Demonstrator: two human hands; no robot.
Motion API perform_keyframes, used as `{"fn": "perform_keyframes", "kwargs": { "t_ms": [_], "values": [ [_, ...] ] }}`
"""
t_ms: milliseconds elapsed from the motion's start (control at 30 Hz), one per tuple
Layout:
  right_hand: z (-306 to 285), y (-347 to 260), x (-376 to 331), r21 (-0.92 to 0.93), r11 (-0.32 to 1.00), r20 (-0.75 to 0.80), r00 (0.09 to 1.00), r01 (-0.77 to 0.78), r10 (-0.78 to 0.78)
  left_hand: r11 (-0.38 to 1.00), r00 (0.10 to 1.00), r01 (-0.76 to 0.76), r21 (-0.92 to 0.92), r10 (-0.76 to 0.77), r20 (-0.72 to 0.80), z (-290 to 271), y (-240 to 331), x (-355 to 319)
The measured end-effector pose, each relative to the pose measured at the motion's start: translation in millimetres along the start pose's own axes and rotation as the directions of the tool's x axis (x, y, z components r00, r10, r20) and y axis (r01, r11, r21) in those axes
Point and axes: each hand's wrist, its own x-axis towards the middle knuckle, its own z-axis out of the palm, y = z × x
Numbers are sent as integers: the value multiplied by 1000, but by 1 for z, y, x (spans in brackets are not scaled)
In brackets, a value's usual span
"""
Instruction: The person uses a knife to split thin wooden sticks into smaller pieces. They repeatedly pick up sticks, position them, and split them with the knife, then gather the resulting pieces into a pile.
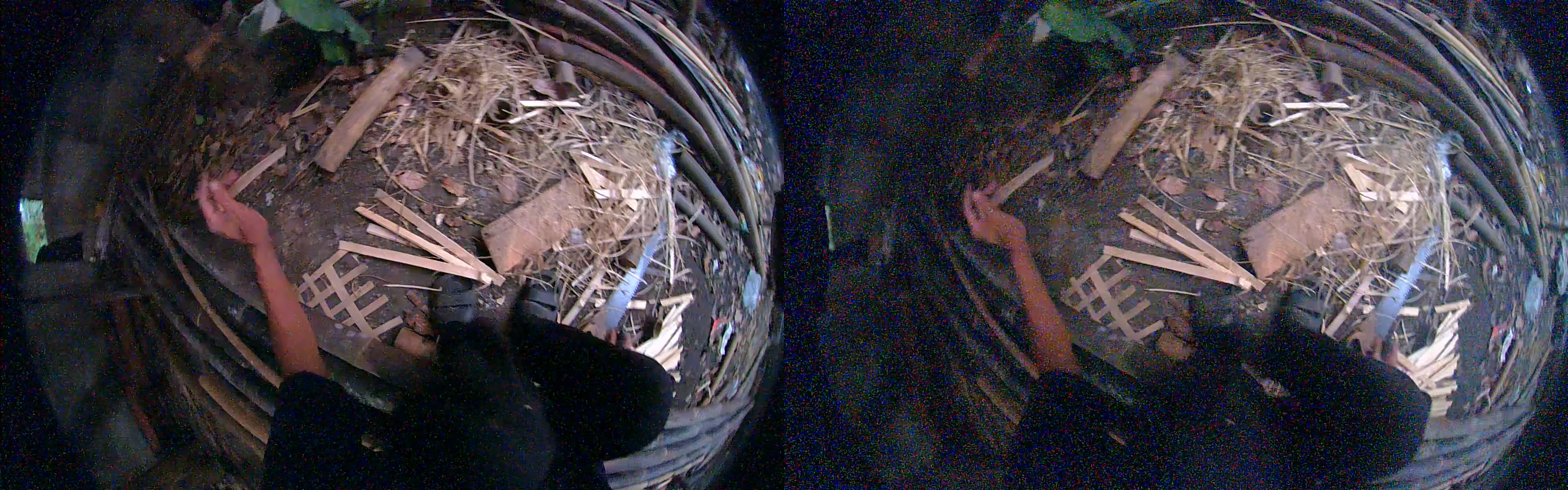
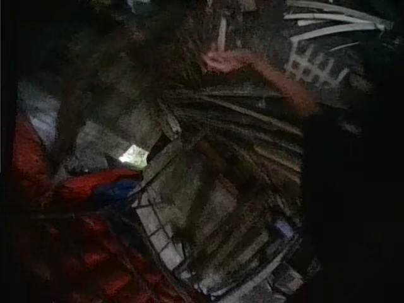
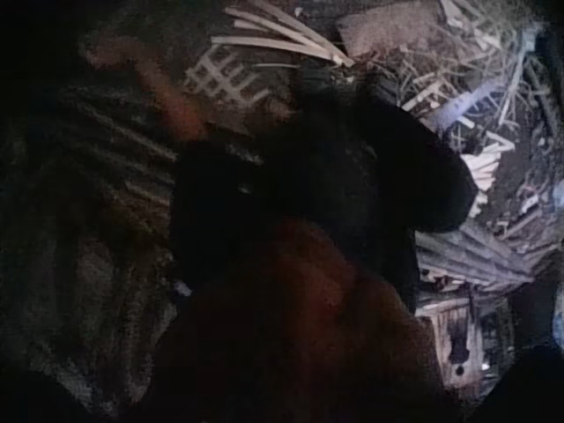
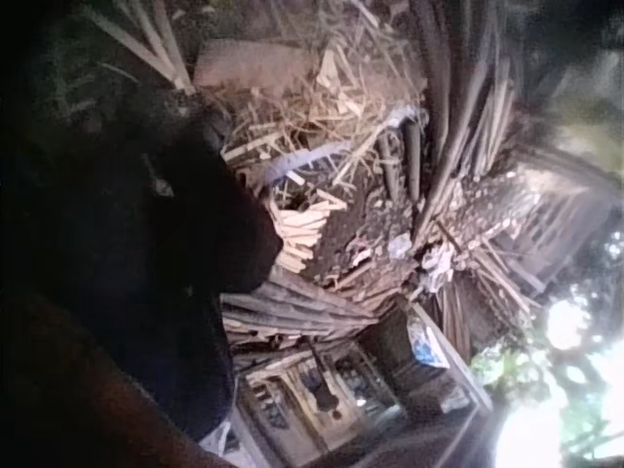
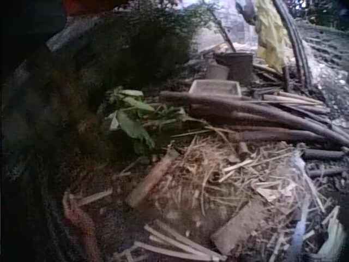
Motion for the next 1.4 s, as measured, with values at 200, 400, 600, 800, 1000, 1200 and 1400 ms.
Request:
{"fn": "perform_keyframes", "kwargs": {
  "t_ms": [200,400,600,800,1000,1200,1400],
  "values": [
    [30,-93,-33,18,989,181,972,147,-148,885,968,209,-415,-127,216,79,100,-19],
    [35,-132,-59,103,985,262,951,140,-163,700,796,530,-479,-217,565,175,166,-175],
    [40,-164,-52,154,984,462,873,93,-155,718,836,473,-511,-182,517,204,192,-256],
    [53,-231,-48,384,911,560,746,153,-361,663,813,540,-519,-253,524,210,193,-268],
    [79,-224,-43,273,934,570,743,231,-351,766,840,470,-438,-236,489,211,212,-282],
    [102,-124,4,-124,988,446,894,93,-29,694,820,510,-507,-215,531,213,204,-278],
    [67,-218,-49,327,919,508,779,220,-367,607,789,597,-524,-328,519,217,207,-283]
  ]
}}
